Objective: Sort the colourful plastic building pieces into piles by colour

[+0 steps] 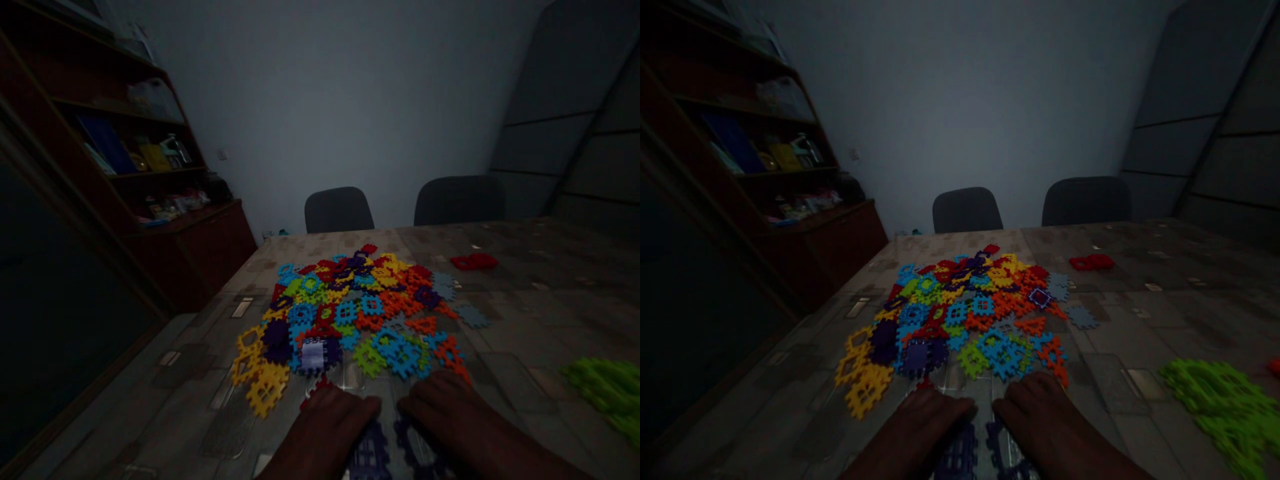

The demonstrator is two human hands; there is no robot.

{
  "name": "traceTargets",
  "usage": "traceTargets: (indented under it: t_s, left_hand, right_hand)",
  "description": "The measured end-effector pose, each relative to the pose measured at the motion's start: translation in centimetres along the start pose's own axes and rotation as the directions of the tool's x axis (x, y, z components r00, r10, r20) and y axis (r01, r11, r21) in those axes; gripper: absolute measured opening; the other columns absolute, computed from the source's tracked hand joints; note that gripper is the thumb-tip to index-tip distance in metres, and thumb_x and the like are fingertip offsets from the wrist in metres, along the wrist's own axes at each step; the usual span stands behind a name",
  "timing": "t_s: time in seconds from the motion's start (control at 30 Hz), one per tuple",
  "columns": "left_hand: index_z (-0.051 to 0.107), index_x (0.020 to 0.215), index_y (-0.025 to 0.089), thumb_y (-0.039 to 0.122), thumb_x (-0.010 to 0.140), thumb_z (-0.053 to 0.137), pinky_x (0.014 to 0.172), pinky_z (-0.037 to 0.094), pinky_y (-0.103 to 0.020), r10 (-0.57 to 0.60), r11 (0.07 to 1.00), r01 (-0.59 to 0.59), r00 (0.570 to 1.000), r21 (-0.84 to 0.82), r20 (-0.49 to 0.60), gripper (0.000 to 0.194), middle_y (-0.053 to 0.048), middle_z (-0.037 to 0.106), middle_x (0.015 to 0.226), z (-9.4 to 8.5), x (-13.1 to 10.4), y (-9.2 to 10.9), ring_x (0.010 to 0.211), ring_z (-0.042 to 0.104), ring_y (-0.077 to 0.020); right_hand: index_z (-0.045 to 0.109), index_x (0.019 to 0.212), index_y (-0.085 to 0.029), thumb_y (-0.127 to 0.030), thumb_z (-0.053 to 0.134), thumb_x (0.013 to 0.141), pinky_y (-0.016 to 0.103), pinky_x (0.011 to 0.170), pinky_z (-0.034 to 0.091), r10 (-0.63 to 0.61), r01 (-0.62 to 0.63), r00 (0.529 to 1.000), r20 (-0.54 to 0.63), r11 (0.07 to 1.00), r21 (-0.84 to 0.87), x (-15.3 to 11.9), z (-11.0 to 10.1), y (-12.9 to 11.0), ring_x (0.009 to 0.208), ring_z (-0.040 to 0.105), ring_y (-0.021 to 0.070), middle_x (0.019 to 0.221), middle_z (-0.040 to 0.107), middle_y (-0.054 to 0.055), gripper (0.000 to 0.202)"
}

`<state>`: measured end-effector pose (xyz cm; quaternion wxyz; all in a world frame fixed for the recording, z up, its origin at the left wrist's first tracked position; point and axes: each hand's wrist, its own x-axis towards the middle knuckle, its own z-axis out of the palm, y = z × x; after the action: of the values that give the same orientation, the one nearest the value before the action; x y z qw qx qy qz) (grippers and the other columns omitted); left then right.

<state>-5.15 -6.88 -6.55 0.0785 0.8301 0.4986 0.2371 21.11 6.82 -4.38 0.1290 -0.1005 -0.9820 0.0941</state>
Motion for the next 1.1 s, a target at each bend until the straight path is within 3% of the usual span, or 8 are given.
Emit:
traceTargets:
  t_s: [0.17, 0.27, 0.37, 0.53, 0.6, 0.7, 0.93, 1.1]
  left_hand:
    - [0.039, 0.156, 0.026, 0.066, 0.100, 0.067, 0.086, 0.054, -0.039, -0.054, 0.998, 0.050, 0.990, 0.038, 0.127, 0.074, -0.010, 0.074, 0.120, -0.7, 0.5, 0.4, 0.099, 0.070, -0.0295]
    - [0.040, 0.156, 0.026, 0.061, 0.098, 0.073, 0.092, 0.054, -0.042, -0.093, 0.995, 0.085, 0.982, 0.055, 0.165, 0.075, -0.011, 0.074, 0.123, -1.0, 0.7, 0.6, 0.103, 0.071, -0.0311]
    - [0.038, 0.158, 0.029, 0.052, 0.103, 0.069, 0.103, 0.051, -0.046, -0.099, 0.995, 0.095, 0.980, 0.032, 0.175, 0.067, -0.011, 0.073, 0.130, -0.9, 0.7, 0.4, 0.113, 0.070, -0.0311]
    - [0.034, 0.160, 0.034, 0.064, 0.099, 0.067, 0.103, 0.054, -0.046, -0.034, 0.999, 0.034, 0.999, -0.039, 0.014, 0.076, -0.011, 0.073, 0.135, -0.5, 0.1, -0.8, 0.114, 0.071, -0.0318]
    - [0.031, 0.163, 0.035, 0.067, 0.099, 0.063, 0.101, 0.057, -0.046, -0.017, 0.999, 0.013, 0.993, -0.035, -0.114, 0.078, -0.011, 0.072, 0.137, -0.7, -0.4, -1.2, 0.117, 0.071, -0.0326]
    - [0.035, 0.163, 0.038, 0.055, 0.106, 0.057, 0.106, 0.059, -0.047, -0.073, 0.996, 0.084, 0.962, 0.029, -0.263, 0.064, -0.009, 0.070, 0.144, -1.2, -1.0, -1.2, 0.127, 0.068, -0.0323]
    - [0.042, 0.158, 0.039, 0.045, 0.111, 0.053, 0.108, 0.059, -0.045, -0.094, 0.993, 0.111, 0.947, 0.040, -0.308, 0.049, -0.007, 0.072, 0.142, -2.7, -0.9, -0.3, 0.128, 0.069, -0.0282]
    - [0.046, 0.154, 0.035, 0.040, 0.110, 0.053, 0.096, 0.065, -0.039, -0.071, 0.995, 0.092, 0.938, 0.045, -0.340, 0.045, -0.008, 0.075, 0.132, -3.6, -0.1, 0.1, 0.117, 0.073, -0.0263]
  right_hand:
    - [0.069, 0.127, -0.030, -0.019, 0.087, 0.075, 0.042, 0.093, 0.055, 0.181, -0.181, 0.983, 0.013, 0.977, 0.110, -0.3, -3.4, -1.4, 0.111, 0.071, 0.0322, 0.125, 0.077, 0.008, 0.056]
    - [0.070, 0.130, -0.032, -0.026, 0.077, 0.088, 0.042, 0.098, 0.057, 0.248, -0.238, 0.968, -0.034, 0.955, 0.179, -0.7, -3.6, -0.6, 0.117, 0.071, 0.0315, 0.131, 0.076, 0.008, 0.043]
    - [0.071, 0.131, -0.029, -0.031, 0.059, 0.100, 0.044, 0.102, 0.057, 0.331, -0.313, 0.940, -0.086, 0.935, 0.168, -0.5, -3.0, 2.0, 0.118, 0.071, 0.0297, 0.132, 0.075, 0.010, 0.033]
    - [0.068, 0.138, -0.022, -0.023, 0.041, 0.101, 0.049, 0.105, 0.053, 0.516, -0.517, 0.840, -0.167, 0.855, 0.036, 1.1, -3.1, 7.8, 0.125, 0.068, 0.0329, 0.140, 0.070, 0.016, 0.046]
    - [0.066, 0.141, -0.018, -0.021, 0.045, 0.100, 0.049, 0.109, 0.050, 0.562, -0.571, 0.810, -0.165, 0.821, -0.007, 1.9, -3.3, 9.8, 0.129, 0.064, 0.0334, 0.141, 0.069, 0.017, 0.046]
    - [0.065, 0.139, -0.015, -0.022, 0.058, 0.099, 0.049, 0.107, 0.050, 0.644, -0.656, 0.753, -0.136, 0.749, -0.091, 3.2, -3.4, 11.8, 0.127, 0.064, 0.0327, 0.139, 0.069, 0.019, 0.042]
    - [0.071, 0.120, -0.018, -0.039, 0.068, 0.105, 0.047, 0.096, 0.058, 0.730, -0.710, 0.681, -0.058, 0.639, -0.297, 6.1, -4.1, 12.2, 0.109, 0.071, 0.0244, 0.122, 0.073, 0.008, 0.026]
    - [0.073, 0.109, -0.018, -0.038, 0.068, 0.105, 0.047, 0.097, 0.057, 0.723, -0.682, 0.689, -0.049, 0.625, -0.379, 6.2, -5.1, 11.6, 0.106, 0.072, 0.0232, 0.114, 0.075, 0.006, 0.021]
